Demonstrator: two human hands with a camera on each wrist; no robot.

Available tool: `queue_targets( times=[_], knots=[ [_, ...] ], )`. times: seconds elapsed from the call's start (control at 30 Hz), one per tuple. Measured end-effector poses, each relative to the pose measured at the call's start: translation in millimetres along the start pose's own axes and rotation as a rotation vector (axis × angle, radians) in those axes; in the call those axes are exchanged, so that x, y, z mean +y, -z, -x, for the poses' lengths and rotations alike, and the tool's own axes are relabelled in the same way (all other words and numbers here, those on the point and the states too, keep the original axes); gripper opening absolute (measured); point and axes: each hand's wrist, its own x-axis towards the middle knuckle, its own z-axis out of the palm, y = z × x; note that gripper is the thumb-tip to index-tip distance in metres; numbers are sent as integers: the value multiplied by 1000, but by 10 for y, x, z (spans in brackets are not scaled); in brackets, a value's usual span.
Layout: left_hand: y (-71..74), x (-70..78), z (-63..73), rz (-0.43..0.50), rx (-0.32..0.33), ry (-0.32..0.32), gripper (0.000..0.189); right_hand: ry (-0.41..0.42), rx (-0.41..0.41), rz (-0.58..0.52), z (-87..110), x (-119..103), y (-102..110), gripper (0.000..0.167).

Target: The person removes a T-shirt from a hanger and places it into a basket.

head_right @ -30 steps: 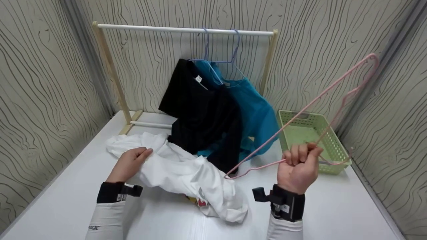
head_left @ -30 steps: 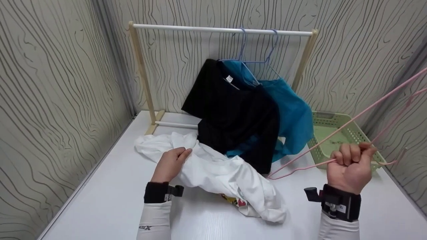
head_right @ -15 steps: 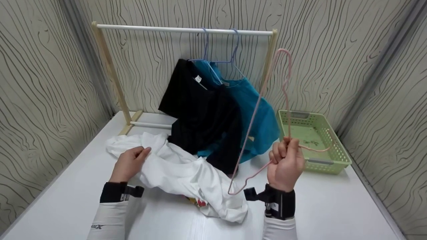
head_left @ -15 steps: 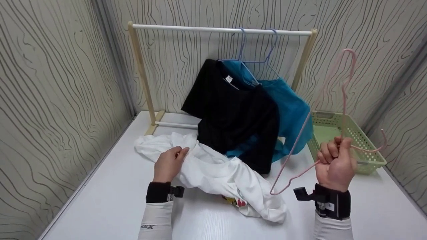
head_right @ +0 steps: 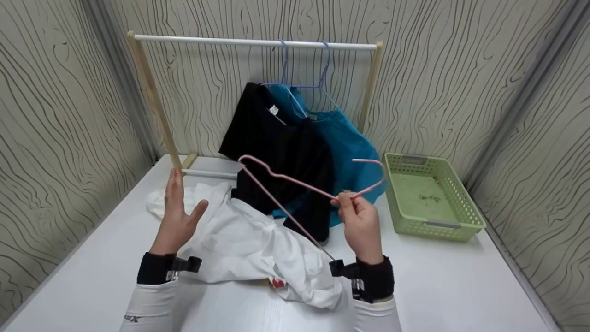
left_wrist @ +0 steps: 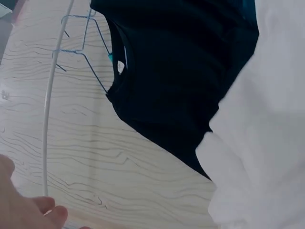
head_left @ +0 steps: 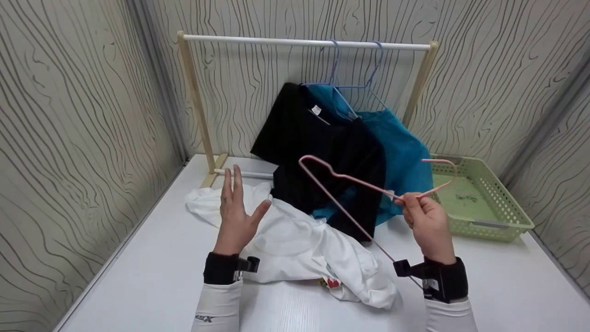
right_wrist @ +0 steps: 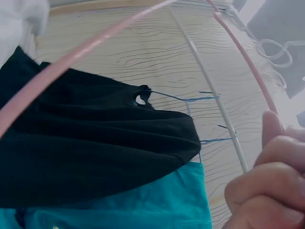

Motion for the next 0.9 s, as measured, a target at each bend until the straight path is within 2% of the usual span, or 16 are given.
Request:
queue_targets(
  times=[0.13,0.3,0.43,0.6,0.7,0.9],
  knots=[
    [-35,76,21,5,-50,-72,98,19,-113,216,8,50,-122,29],
    [-108,150,44,28,-121,-154,87,27,-252,384,50,92,-289,23],
    [-177,201,71,42,-219,-188,75,16,-324,422,84,95,-401,22],
    [-237,230,99,21,-351,-173,36,47,-317,421,112,113,-467,20],
    [-251,232,102,8,-356,-158,22,69,-301,410,116,124,-471,19],
    [-253,216,97,-17,-271,-195,22,65,-326,330,114,122,-461,20]
  ],
)
